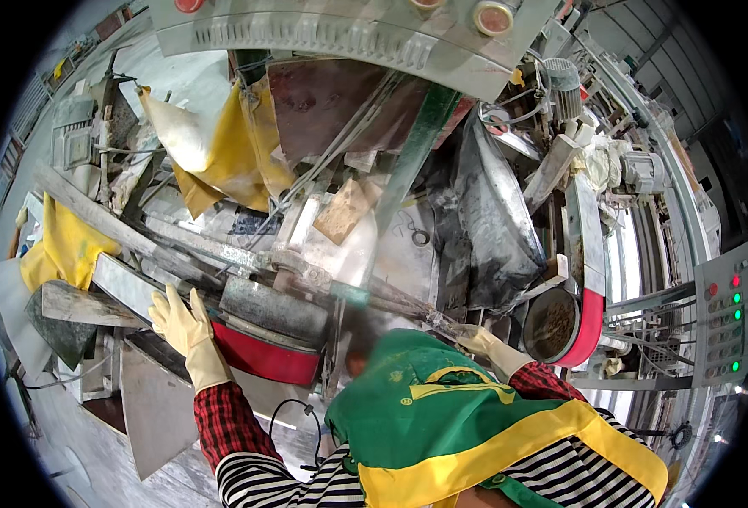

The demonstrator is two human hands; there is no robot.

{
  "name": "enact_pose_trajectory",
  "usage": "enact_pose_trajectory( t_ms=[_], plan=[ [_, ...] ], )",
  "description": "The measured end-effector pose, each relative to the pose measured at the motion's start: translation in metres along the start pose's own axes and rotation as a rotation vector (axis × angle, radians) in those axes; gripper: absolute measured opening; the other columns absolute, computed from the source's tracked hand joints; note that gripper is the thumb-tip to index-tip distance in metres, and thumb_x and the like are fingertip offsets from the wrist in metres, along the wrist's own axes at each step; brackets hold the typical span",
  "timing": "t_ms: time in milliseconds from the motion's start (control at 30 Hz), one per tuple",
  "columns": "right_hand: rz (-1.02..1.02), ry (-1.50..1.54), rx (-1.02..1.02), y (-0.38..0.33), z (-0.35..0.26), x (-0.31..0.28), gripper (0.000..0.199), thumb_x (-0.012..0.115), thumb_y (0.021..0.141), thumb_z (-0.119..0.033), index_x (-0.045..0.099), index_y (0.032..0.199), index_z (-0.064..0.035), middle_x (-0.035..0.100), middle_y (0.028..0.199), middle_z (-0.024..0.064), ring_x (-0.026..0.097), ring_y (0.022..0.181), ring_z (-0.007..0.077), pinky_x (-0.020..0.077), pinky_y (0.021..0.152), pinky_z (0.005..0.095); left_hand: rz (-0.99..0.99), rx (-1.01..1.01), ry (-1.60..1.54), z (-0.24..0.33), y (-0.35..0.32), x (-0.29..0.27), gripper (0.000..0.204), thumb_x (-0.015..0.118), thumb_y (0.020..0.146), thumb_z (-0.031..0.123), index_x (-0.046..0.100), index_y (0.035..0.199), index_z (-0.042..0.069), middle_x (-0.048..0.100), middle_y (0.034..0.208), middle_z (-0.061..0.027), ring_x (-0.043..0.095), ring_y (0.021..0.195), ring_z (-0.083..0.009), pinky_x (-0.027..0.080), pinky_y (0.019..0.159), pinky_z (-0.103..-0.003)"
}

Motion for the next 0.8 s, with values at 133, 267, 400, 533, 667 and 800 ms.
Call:
enact_pose_trajectory(
  t_ms=[133, 267, 400, 533, 667, 800],
  plan=[
    [0.028, -0.205, -0.35, 0.017, 0.013, -0.007, 0.053, 0.055, 0.094, -0.01, 0.048, 0.146, -0.0034, 0.069, 0.084, 0.0056, 0.061, 0.067, 0.0109, 0.0502, 0.059, 0.0277, 0.002, -0.018, -0.025, 0.008, 0.0, -0.004, 0.054, 0.06, 0.095, 0.043, 0.054, 0.14, 0.013, 0.045, 0.149, -0.0203, 0.041, 0.131, -0.0436, 0.035, 0.106, -0.057],
    [-0.009, -0.192, -0.057, -0.018, -0.04, 0.001, 0.057, 0.06, 0.09, -0.017, 0.051, 0.145, -0.0018, 0.069, 0.119, 0.0125, 0.066, 0.1, 0.0161, 0.0532, 0.087, 0.0281, -0.007, -0.029, -0.033, 0.006, -0.004, -0.009, 0.052, 0.059, 0.095, 0.043, 0.055, 0.138, 0.013, 0.046, 0.148, -0.0205, 0.041, 0.132, -0.043, 0.035, 0.106, -0.057],
    [0.0, -0.288, -0.102, -0.021, -0.047, 0.005, 0.057, 0.059, 0.09, -0.019, 0.052, 0.145, -0.0043, 0.07, 0.119, 0.013, 0.067, 0.101, 0.018, 0.0529, 0.089, 0.0307, 0.002, -0.035, -0.063, 0.008, -0.005, -0.005, 0.052, 0.06, 0.095, 0.042, 0.055, 0.137, 0.013, 0.047, 0.148, -0.0207, 0.041, 0.132, -0.0435, 0.035, 0.106, -0.057],
    [0.025, -0.458, -0.153, -0.021, -0.067, 0.006, 0.057, 0.06, 0.088, -0.022, 0.054, 0.143, -0.0091, 0.07, 0.119, 0.0164, 0.068, 0.107, 0.0235, 0.0515, 0.095, 0.0332, 0.016, -0.062, -0.05, 0.009, -0.008, -0.006, 0.051, 0.06, 0.095, 0.041, 0.056, 0.137, 0.012, 0.047, 0.148, -0.0201, 0.042, 0.131, -0.0431, 0.036, 0.107, -0.055],
    [0.059, -0.518, -0.281, -0.017, -0.078, 0.013, 0.055, 0.06, 0.088, -0.026, 0.056, 0.141, -0.011, 0.067, 0.127, 0.0197, 0.065, 0.117, 0.0291, 0.0486, 0.103, 0.0363, 0.004, -0.076, -0.049, 0.012, -0.009, -0.01, 0.051, 0.061, 0.095, 0.041, 0.056, 0.138, 0.013, 0.047, 0.147, -0.0193, 0.043, 0.131, -0.042, 0.037, 0.106, -0.054],
    [0.022, -0.446, -0.239, -0.025, -0.092, 0.021, 0.051, 0.059, 0.093, -0.027, 0.057, 0.14, -0.0103, 0.069, 0.125, 0.0158, 0.067, 0.112, 0.0233, 0.0503, 0.099, 0.0318, 0.074, -0.064, -0.11, 0.01, -0.014, -0.015, 0.051, 0.065, 0.092, 0.036, 0.056, 0.134, 0.01, 0.048, 0.139, -0.0199, 0.045, 0.125, -0.0402, 0.038, 0.103, -0.054]
  ],
)
Point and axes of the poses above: each hand's wrist, its own y-axis towards the middle knuckle, its own x-axis out of the palm, z = x × y, the point moved 6 cm from there along y, towards the middle knuckle
